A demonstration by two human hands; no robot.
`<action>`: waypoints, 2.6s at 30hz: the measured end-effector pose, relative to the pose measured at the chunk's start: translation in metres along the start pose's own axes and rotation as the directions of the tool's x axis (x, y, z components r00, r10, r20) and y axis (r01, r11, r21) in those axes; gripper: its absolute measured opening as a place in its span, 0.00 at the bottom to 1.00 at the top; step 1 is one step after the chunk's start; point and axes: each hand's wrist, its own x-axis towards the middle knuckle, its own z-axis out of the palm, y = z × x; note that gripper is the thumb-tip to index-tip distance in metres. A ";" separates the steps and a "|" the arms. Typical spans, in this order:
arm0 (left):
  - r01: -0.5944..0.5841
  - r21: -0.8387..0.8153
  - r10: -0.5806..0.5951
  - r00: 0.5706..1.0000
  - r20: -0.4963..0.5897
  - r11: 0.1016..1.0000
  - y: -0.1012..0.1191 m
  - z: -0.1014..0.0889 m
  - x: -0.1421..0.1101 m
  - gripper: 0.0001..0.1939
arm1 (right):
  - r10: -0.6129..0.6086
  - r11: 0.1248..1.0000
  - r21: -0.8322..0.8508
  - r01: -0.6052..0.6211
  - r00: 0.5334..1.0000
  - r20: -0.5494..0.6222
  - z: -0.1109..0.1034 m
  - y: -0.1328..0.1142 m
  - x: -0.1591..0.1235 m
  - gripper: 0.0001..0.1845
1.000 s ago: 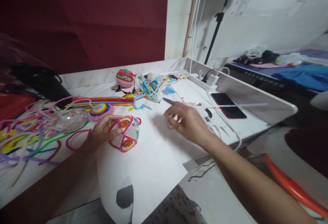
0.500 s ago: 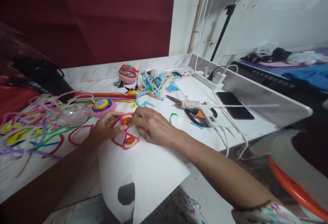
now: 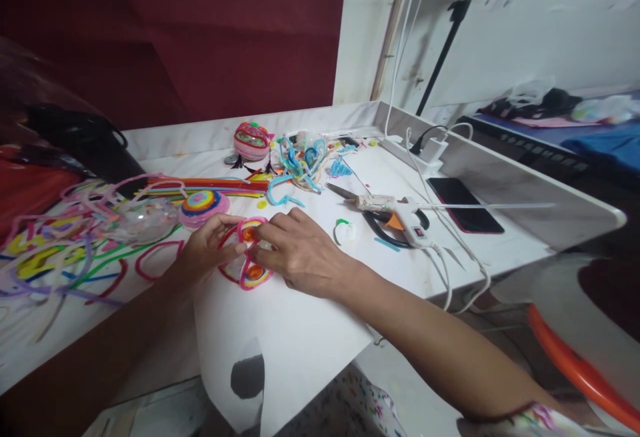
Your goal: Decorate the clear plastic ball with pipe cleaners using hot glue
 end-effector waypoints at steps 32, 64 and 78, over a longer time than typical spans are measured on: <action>0.037 0.077 -0.037 0.999 -0.002 0.996 0.016 0.006 -0.009 0.28 | 0.739 0.042 0.653 -0.756 0.464 0.489 0.008 0.011 0.015 0.11; -0.044 0.134 0.037 0.998 0.053 0.990 0.008 0.004 -0.009 0.29 | 0.620 -0.353 0.754 -0.555 0.465 0.632 0.017 0.018 0.011 0.22; -0.036 0.141 0.025 0.996 0.084 0.989 0.008 0.002 -0.010 0.29 | 0.587 -0.410 0.724 -0.555 0.447 0.675 0.017 0.019 0.009 0.25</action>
